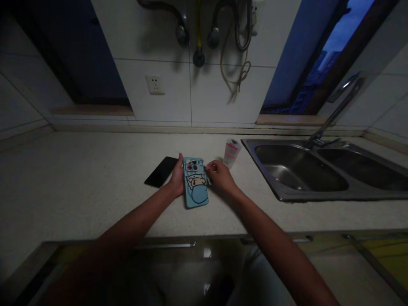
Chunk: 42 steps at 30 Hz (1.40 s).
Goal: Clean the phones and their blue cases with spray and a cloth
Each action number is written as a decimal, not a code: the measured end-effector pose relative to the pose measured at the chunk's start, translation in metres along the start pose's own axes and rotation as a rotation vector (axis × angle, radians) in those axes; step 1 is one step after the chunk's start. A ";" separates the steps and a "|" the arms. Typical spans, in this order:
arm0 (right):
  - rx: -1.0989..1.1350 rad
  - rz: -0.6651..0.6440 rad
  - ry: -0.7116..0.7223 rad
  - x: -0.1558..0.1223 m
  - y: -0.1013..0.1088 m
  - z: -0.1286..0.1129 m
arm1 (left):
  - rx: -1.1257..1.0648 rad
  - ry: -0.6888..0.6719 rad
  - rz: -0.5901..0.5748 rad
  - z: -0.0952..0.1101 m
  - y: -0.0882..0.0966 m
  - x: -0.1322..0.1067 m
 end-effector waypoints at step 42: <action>-0.412 -0.109 1.074 -0.076 -0.033 -0.125 | -0.044 0.032 0.118 -0.003 0.027 0.012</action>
Point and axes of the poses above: each hand's wrist, its own x-axis towards the middle knuckle, its own y-axis out of the back of the hand, z = x × y, the point moved 10 cm from there along x, towards the middle knuckle, and after that the axes turned 7 degrees about -x, right-handed, at the moved point
